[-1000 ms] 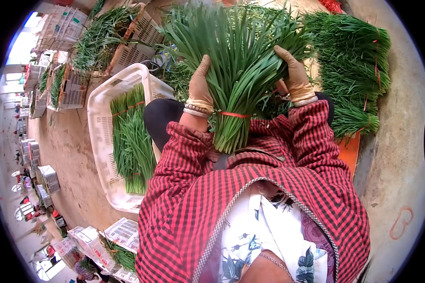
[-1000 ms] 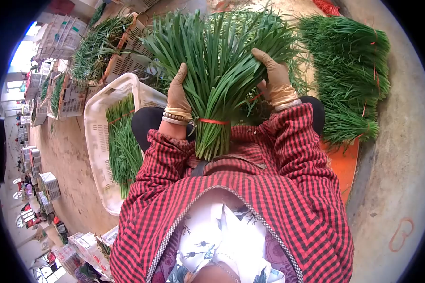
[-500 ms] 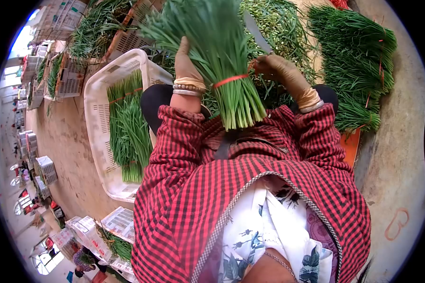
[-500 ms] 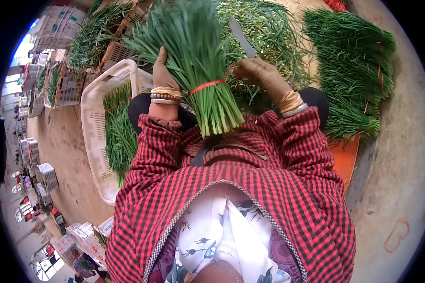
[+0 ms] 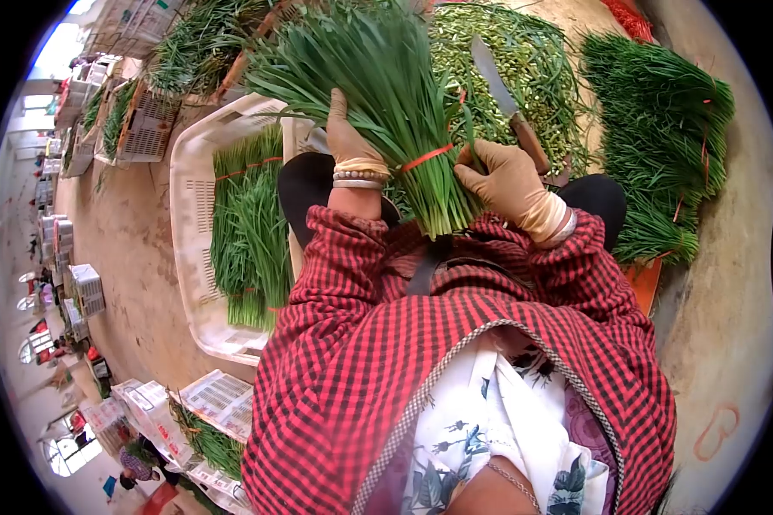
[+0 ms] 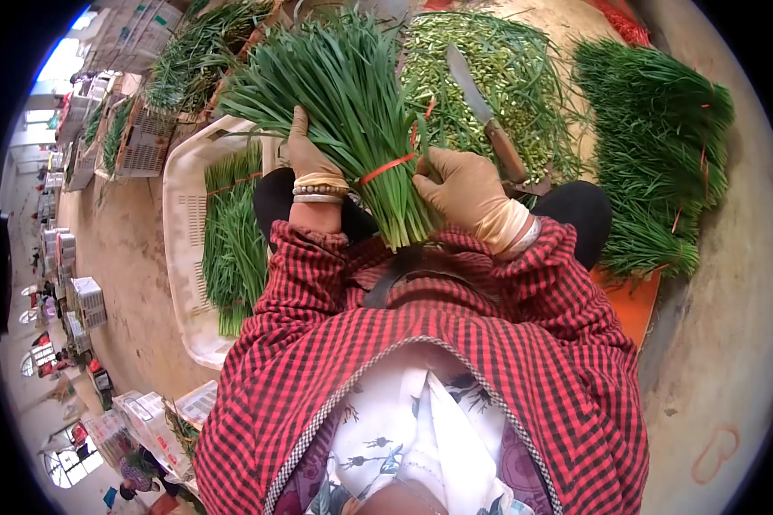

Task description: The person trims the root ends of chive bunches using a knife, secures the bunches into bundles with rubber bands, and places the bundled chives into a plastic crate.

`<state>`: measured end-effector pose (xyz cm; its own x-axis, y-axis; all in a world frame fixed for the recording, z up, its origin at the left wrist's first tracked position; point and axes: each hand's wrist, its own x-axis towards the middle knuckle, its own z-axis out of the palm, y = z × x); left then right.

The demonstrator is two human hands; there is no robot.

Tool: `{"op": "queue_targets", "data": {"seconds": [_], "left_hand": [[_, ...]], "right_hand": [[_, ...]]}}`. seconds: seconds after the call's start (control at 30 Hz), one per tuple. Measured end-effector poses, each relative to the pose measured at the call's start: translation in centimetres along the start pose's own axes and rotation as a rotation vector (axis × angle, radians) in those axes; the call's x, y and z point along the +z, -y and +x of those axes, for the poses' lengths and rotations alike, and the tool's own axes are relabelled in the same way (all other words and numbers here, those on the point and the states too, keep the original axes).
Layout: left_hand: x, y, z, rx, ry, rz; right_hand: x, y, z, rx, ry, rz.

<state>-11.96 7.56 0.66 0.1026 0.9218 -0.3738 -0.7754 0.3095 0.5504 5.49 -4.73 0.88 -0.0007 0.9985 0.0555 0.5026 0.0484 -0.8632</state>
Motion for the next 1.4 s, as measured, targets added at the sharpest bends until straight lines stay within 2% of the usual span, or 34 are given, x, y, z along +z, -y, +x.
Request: {"op": "queue_targets", "data": {"seconds": [0.03,0.07,0.13,0.27,0.33,0.4,0.5,0.53,0.6,0.67,0.7,0.77,0.83,0.87,0.9,0.93,0.97,1.0,1.07,1.1,1.17,1.23,1.37,1.4], "left_hand": [[-0.2,-0.1,0.0,0.003,-0.001,0.000],[-0.5,-0.3,0.0,-0.018,0.016,-0.010],[-0.9,-0.7,0.3,-0.034,0.031,-0.022],[-1.0,-1.3,0.3,-0.030,0.012,-0.108],[-0.5,-2.1,-0.3,0.104,-0.039,-0.021],[-1.0,-2.8,0.2,0.097,-0.063,-0.022],[-3.0,-4.1,1.7,0.195,-0.038,-0.049],[-3.0,-4.6,1.5,0.237,-0.001,-0.071],[-3.7,-5.6,1.8,0.269,0.023,-0.087],[-3.9,-5.6,2.1,0.325,0.016,-0.059],[-3.8,-5.6,2.1,0.380,0.014,-0.032],[-1.9,-4.9,0.4,0.306,0.043,-0.060],[-0.5,-4.3,-1.2,0.175,0.153,-0.097],[0.8,-4.2,-2.2,0.175,0.090,-0.097],[0.4,-3.7,-1.6,0.159,0.069,-0.150],[1.7,-3.3,-2.3,0.288,-0.066,-0.098],[0.3,-2.8,-1.0,0.289,0.005,-0.113],[-0.2,-2.6,-0.8,0.172,0.105,-0.179],[-0.6,-2.1,-1.0,0.094,0.229,-0.239],[-0.8,-1.8,-1.1,0.141,0.199,-0.185],[-1.8,-1.0,-0.2,0.185,0.171,-0.139],[-2.5,-0.4,0.4,0.072,0.150,-0.186],[-2.3,0.1,0.1,0.068,0.131,-0.244],[-2.4,-0.1,-0.1,-0.016,0.175,-0.259]], "right_hand": [[0.0,-0.1,0.1,0.118,0.078,0.147],[-0.3,-0.2,0.0,0.116,0.080,0.146],[-1.9,1.8,-0.1,0.502,0.358,0.545],[-3.6,1.8,-1.3,0.490,0.502,0.591],[-4.6,2.0,-2.4,0.503,0.548,0.542],[-6.0,0.9,-4.0,0.437,0.597,0.491],[-9.6,-0.5,-6.5,0.511,0.722,0.415],[-10.4,-1.4,-7.4,0.456,0.700,0.282],[-12.6,-1.4,-8.4,0.581,0.610,-0.243],[-12.7,-1.2,-8.2,0.571,0.342,-0.306],[-11.8,-1.0,-7.5,0.396,0.279,-0.306],[-8.5,-0.1,-5.8,0.284,0.189,0.158],[-4.4,2.9,-3.8,0.355,0.244,0.472],[-2.5,3.9,-2.8,0.390,0.285,0.619],[-0.8,3.5,-2.1,0.353,0.309,0.572],[0.7,2.7,-1.5,0.314,0.332,0.525],[1.9,2.5,-1.4,0.297,0.302,0.452],[2.3,2.3,-1.4,0.303,0.297,0.352],[2.7,2.2,-1.7,0.382,0.207,0.431],[2.7,1.8,-1.8,0.365,0.213,0.422],[2.5,1.1,-1.9,0.510,0.263,0.590],[2.2,1.0,-2.2,0.535,0.283,0.615],[1.9,0.6,-2.4,0.542,0.346,0.707],[1.8,0.4,-2.5,0.536,0.384,0.769]]}}
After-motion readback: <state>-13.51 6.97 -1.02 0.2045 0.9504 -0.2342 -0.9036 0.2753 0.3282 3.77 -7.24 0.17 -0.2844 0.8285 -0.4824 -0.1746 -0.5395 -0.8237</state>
